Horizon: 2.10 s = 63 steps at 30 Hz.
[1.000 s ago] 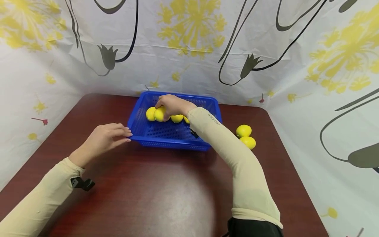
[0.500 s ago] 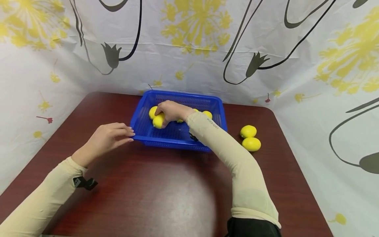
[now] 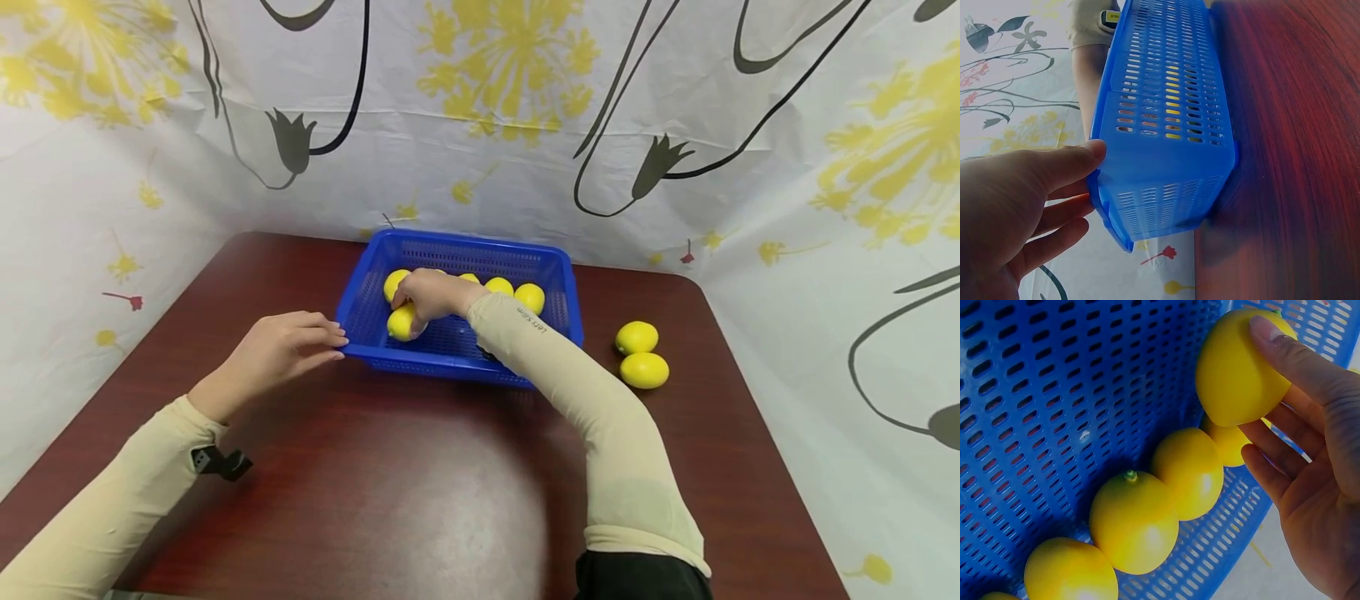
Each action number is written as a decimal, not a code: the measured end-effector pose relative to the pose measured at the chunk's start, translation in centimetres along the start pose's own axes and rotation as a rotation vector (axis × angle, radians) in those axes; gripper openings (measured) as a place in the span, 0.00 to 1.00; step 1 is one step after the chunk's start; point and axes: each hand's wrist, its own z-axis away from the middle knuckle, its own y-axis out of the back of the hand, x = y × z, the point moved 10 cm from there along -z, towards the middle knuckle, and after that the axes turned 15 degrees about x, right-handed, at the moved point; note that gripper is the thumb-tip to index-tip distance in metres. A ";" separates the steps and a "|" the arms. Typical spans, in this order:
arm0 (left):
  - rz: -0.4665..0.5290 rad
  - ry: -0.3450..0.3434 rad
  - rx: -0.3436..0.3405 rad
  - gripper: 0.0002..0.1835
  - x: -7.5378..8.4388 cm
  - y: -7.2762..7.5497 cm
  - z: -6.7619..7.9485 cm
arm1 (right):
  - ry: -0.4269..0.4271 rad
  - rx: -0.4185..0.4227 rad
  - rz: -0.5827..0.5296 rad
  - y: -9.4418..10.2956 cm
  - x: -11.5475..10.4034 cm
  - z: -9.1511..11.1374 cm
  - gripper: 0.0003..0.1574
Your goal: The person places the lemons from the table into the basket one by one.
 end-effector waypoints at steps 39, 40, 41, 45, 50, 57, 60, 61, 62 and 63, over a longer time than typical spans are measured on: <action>-0.014 0.007 -0.013 0.11 -0.2 -0.1 0.1 | 0.006 -0.037 0.100 -1.2 -0.5 -0.1 0.36; -0.013 0.008 -0.014 0.11 -0.2 -0.1 0.1 | 0.009 -0.036 0.101 -1.2 -0.6 -0.1 0.36; -0.013 0.009 -0.014 0.11 -0.2 -0.1 0.1 | 0.013 -0.034 0.100 -1.1 -0.6 -0.1 0.36; -0.018 0.008 -0.007 0.11 -0.1 0.0 0.1 | 0.026 -0.023 0.088 -0.9 -0.8 0.1 0.35; -0.020 0.001 0.003 0.11 0.0 0.0 0.0 | 0.023 -0.011 0.079 -0.5 -0.9 0.2 0.35; -0.017 0.003 0.001 0.11 0.0 0.0 0.1 | 0.042 -0.017 0.085 -0.7 -1.0 0.1 0.36; -0.015 0.005 -0.002 0.11 -0.1 -0.1 0.1 | 0.051 -0.001 0.073 -0.6 -0.9 0.1 0.36; -0.015 0.007 -0.005 0.11 -0.1 -0.1 0.1 | 0.050 0.003 0.067 -0.5 -0.8 0.1 0.37; -0.016 0.009 -0.009 0.11 -0.1 -0.2 0.2 | 0.052 0.010 0.062 -0.4 -0.8 0.1 0.37; -0.017 0.011 -0.013 0.11 -0.2 -0.2 0.2 | 0.054 0.014 0.057 -0.3 -0.8 0.1 0.37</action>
